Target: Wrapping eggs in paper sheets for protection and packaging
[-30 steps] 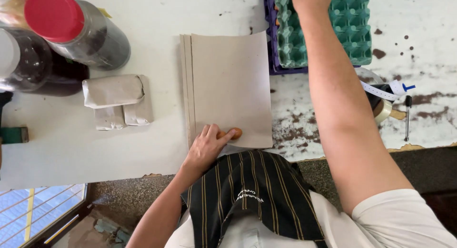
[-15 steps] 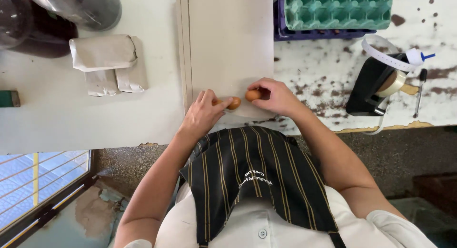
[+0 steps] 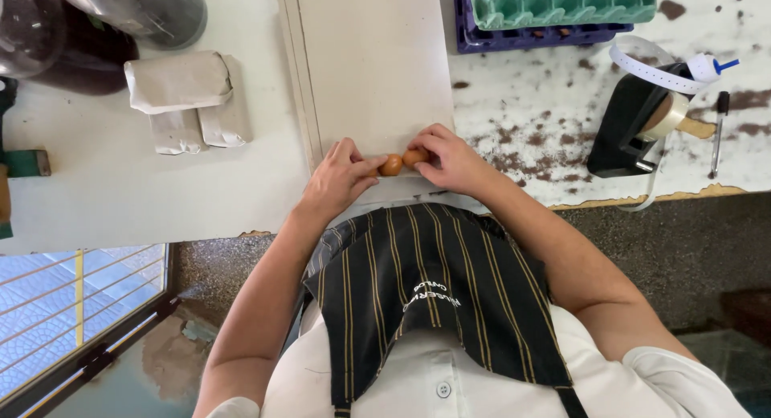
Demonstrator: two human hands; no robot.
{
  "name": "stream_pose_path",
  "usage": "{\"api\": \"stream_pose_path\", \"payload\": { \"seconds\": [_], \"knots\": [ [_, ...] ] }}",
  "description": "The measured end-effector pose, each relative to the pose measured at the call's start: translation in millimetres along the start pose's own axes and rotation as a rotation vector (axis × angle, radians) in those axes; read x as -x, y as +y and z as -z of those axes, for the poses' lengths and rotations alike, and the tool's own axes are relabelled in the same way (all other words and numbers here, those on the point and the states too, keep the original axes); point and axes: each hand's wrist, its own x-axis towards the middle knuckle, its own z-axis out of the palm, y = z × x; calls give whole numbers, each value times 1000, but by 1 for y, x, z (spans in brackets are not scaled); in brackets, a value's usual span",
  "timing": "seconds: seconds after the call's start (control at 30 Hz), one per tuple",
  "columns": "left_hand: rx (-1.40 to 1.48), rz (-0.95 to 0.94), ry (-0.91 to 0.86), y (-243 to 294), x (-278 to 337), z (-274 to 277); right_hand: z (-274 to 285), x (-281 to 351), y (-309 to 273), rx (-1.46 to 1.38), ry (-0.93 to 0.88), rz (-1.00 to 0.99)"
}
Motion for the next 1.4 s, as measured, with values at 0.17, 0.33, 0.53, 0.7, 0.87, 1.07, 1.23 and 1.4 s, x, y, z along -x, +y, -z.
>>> {"api": "stream_pose_path", "payload": {
  "seconds": [0.17,0.33,0.53,0.7,0.87,1.07,1.23,1.4],
  "knots": [
    [125,88,-119,3,-23,34,14,-10,2,47,-71,55],
    [299,202,-305,-7,-46,49,34,-34,-1,136,-150,166],
    [240,114,-222,12,-35,56,36,-58,-21,104,-243,184],
    [128,36,-2,-15,-4,-19,2,-64,-23,225,-287,350],
    [143,89,117,1,16,-33,-17,-52,-9,310,-206,365],
    [51,-31,279,13,20,-33,-28,-45,-2,303,-140,329],
    [-102,-140,328,2,19,-46,-29,-42,0,281,-101,335],
    [-396,-267,497,40,10,-3,-36,-45,8,289,-130,332]
  ]
}}
